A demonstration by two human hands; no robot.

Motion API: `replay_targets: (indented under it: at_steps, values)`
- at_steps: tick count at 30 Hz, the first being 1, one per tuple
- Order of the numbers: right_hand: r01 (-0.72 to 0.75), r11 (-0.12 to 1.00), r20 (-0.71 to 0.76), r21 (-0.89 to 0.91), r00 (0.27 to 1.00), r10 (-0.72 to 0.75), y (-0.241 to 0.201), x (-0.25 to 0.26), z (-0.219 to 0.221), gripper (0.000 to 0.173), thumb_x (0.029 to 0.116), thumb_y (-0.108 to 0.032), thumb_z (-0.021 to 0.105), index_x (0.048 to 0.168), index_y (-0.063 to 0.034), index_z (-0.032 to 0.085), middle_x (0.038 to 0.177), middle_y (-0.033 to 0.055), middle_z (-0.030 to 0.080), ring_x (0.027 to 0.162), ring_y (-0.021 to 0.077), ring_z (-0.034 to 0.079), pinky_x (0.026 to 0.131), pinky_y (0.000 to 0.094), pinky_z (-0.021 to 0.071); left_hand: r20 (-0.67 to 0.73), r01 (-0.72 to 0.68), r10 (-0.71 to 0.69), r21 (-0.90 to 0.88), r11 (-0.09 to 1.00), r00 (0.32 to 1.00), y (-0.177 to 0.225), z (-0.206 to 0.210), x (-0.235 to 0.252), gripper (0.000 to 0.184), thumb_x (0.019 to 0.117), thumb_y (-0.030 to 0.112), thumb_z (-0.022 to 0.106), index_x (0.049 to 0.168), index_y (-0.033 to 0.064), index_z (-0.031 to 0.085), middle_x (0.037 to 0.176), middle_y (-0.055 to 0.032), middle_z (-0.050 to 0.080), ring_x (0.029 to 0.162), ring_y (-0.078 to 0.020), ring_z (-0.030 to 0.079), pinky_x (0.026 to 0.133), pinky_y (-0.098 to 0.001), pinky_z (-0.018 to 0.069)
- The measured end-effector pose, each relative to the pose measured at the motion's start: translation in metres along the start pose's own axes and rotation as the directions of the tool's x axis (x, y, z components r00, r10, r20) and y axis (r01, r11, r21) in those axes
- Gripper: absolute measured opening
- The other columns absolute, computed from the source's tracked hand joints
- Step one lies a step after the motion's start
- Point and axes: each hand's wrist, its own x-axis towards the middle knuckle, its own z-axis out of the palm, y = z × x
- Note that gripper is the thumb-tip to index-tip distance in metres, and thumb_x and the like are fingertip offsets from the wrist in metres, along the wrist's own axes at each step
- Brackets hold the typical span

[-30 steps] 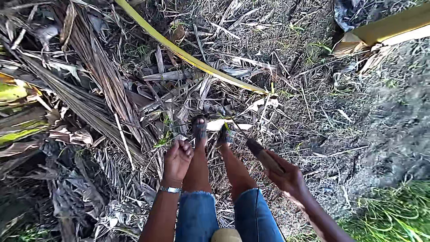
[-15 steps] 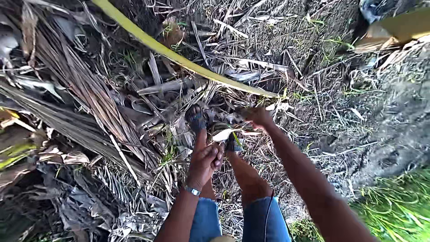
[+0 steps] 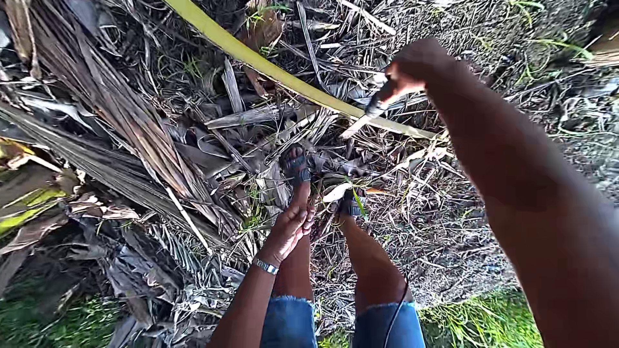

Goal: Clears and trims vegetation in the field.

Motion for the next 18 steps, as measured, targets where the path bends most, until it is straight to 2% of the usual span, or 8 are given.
replay_targets:
  at_steps: [3,5,7,9,11,13,16,18]
  values:
    - [0.149,0.987,-0.021,-0.053,0.988,-0.15,-0.061,-0.029,-0.008,0.049,0.082,-0.044,0.082,0.093,0.0029,0.071,0.099,0.0298,0.068,0.101,0.0522,0.064,0.08,0.0732,0.0471,-0.018,-0.035,0.038,0.123,0.992,0.999,0.011,0.013,0.026,0.02,0.1031,0.009,0.047,0.107,0.0057,0.067,0.085,0.0025,0.064,0.071,-0.0062,0.058,0.066,-0.0232,0.0512]
    - [0.123,0.988,-0.064,0.098,0.991,-0.117,-0.096,-0.073,0.013,0.02,0.0882,-0.015,0.073,0.09,0.0043,0.07,0.094,0.0274,0.069,0.096,0.0498,0.066,0.077,0.0701,0.0492,-0.051,-0.034,0.044,0.18,0.983,0.998,0.018,0.024,0.048,0.021,0.1044,0.006,0.045,0.108,0.0028,0.066,0.08,0.0014,0.063,0.066,-0.006,0.056,0.062,-0.0224,0.0498]
    - [0.087,0.965,-0.132,0.246,0.99,-0.056,-0.132,-0.119,0.055,0.003,0.0862,0.002,0.07,0.088,0.0035,0.071,0.089,0.0253,0.069,0.087,0.0472,0.068,0.068,0.0655,0.0528,-0.074,-0.023,0.042,0.244,0.97,0.996,0.021,0.033,0.069,0.021,0.1064,0.007,0.046,0.111,0.0,0.066,0.076,0.0015,0.061,0.062,-0.0049,0.054,0.058,-0.0203,0.0476]
    - [-0.024,0.92,-0.085,0.391,0.994,0.062,-0.161,-0.153,0.097,0.007,0.0877,0.001,0.07,0.093,0.0044,0.07,0.093,0.0245,0.069,0.088,0.0442,0.069,0.067,0.0612,0.0564,-0.082,-0.001,0.03,0.34,0.94,0.996,0.02,0.041,0.084,0.018,0.1079,0.009,0.048,0.11,0.0003,0.063,0.075,0.0025,0.057,0.058,-0.0037,0.05,0.055,-0.0191,0.0455]
    - [-0.142,0.875,0.072,0.462,0.99,0.123,-0.177,-0.169,0.124,0.02,0.0968,-0.001,0.058,0.113,0.0096,0.063,0.107,0.0293,0.067,0.098,0.047,0.068,0.075,0.0607,0.0569,-0.101,0.012,0.039,0.457,0.889,0.994,0.018,0.049,0.1,0.019,0.1086,0.013,0.049,0.109,0.0006,0.063,0.075,0.0013,0.056,0.056,-0.0042,0.048,0.054,-0.0198,0.044]
    - [-0.221,0.853,0.143,0.472,0.974,0.174,-0.186,-0.176,0.152,0.032,0.0995,-0.003,0.052,0.128,0.0065,0.059,0.117,0.0311,0.065,0.103,0.048,0.068,0.079,0.0599,0.057,-0.105,0.002,0.071,0.576,0.817,0.992,0.015,0.053,0.115,0.024,0.1089,0.018,0.051,0.111,-0.0019,0.064,0.075,-0.001,0.058,0.056,-0.0047,0.049,0.053,-0.0212,0.044]
    - [-0.284,0.82,0.146,0.498,0.959,0.243,-0.191,-0.182,0.183,0.037,0.0987,-0.009,0.055,0.134,-0.0009,0.058,0.123,0.0313,0.063,0.102,0.0478,0.069,0.078,0.0583,0.0577,-0.104,0.02,0.073,0.694,0.72,0.992,0.007,0.06,0.136,0.03,0.1102,0.02,0.047,0.109,-0.0053,0.064,0.071,-0.0024,0.056,0.055,-0.0067,0.046,0.053,-0.0239,0.0418]
    - [-0.284,0.808,0.089,0.516,0.956,0.279,-0.196,-0.184,0.197,0.036,0.0969,-0.008,0.057,0.132,0.0,0.059,0.119,0.0317,0.065,0.098,0.0475,0.07,0.075,0.0572,0.0578,-0.117,0.054,0.05,0.741,0.669,0.992,0.003,0.066,0.148,0.035,0.1116,0.023,0.044,0.108,-0.0062,0.064,0.07,-0.0028,0.054,0.055,-0.0078,0.046,0.054,-0.0253,0.043]
